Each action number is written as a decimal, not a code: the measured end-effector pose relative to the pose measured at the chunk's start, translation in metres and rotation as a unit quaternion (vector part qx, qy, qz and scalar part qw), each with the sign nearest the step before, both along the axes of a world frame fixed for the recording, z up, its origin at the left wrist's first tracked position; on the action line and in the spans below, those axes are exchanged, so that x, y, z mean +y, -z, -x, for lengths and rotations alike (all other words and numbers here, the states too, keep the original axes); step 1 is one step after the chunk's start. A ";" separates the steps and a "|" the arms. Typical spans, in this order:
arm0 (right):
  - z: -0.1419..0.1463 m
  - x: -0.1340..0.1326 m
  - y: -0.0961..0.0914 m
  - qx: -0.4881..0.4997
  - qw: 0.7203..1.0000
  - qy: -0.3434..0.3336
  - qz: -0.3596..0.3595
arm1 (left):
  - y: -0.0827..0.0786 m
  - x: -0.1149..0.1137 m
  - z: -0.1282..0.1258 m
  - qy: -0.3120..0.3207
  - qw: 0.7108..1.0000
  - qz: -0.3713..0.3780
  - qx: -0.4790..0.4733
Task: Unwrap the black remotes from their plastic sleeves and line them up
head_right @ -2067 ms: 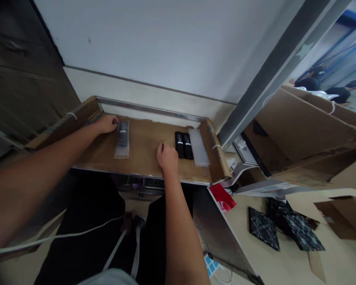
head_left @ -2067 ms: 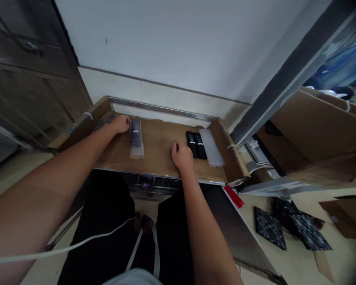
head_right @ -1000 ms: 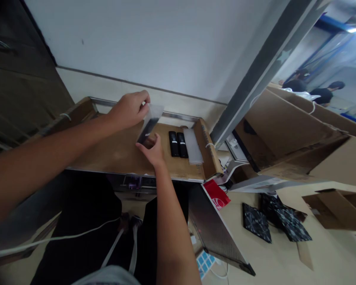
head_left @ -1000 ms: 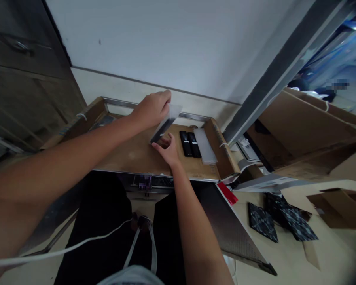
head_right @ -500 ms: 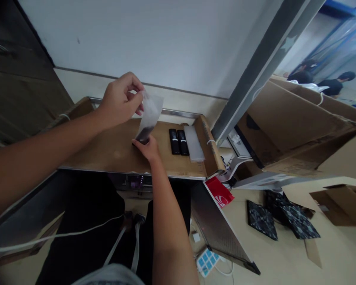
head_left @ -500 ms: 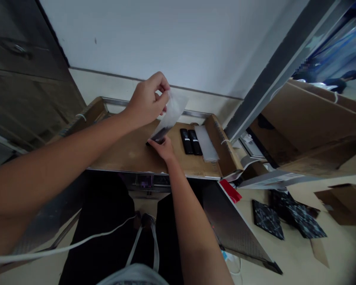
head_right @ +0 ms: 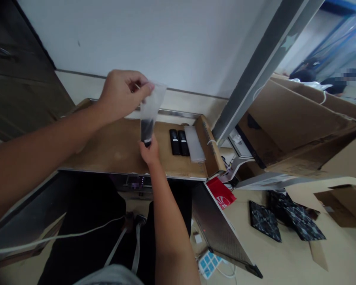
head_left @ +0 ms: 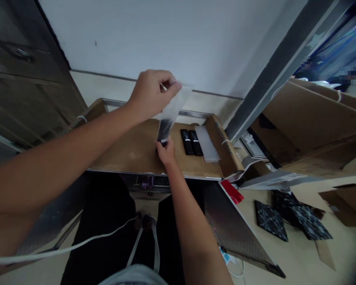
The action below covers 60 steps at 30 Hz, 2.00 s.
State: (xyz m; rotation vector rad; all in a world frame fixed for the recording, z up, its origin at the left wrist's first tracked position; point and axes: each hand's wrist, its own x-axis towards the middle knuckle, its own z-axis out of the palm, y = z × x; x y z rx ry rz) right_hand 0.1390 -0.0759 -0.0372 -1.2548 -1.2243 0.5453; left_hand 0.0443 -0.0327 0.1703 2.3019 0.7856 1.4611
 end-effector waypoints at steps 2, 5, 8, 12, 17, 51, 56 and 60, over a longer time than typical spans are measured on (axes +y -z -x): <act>-0.002 -0.006 -0.002 -0.053 0.998 0.033 0.000 | -0.010 0.011 0.007 -0.015 0.999 0.001 -0.048; -0.001 -0.012 -0.004 -0.142 0.987 0.070 0.028 | -0.023 0.031 0.028 -0.074 0.993 0.052 -0.081; 0.002 -0.015 -0.005 -0.219 0.973 0.062 0.044 | -0.030 0.043 0.053 -0.152 0.986 0.067 0.018; 0.006 -0.017 -0.009 -0.292 0.954 0.034 0.057 | -0.029 0.044 0.075 -0.227 0.944 0.058 0.233; 0.007 -0.018 -0.011 -0.317 0.945 0.028 0.072 | -0.025 0.042 0.086 -0.248 0.946 -0.055 0.200; 0.008 -0.011 -0.005 -0.309 0.951 -0.003 0.001 | -0.004 0.056 0.108 -0.249 0.950 0.012 0.189; 0.008 -0.012 -0.006 -0.313 0.950 -0.003 0.004 | 0.000 0.063 0.112 -0.252 0.950 0.028 0.183; 0.008 -0.013 -0.008 -0.314 0.949 -0.011 -0.001 | 0.007 0.070 0.119 -0.251 0.945 0.046 0.207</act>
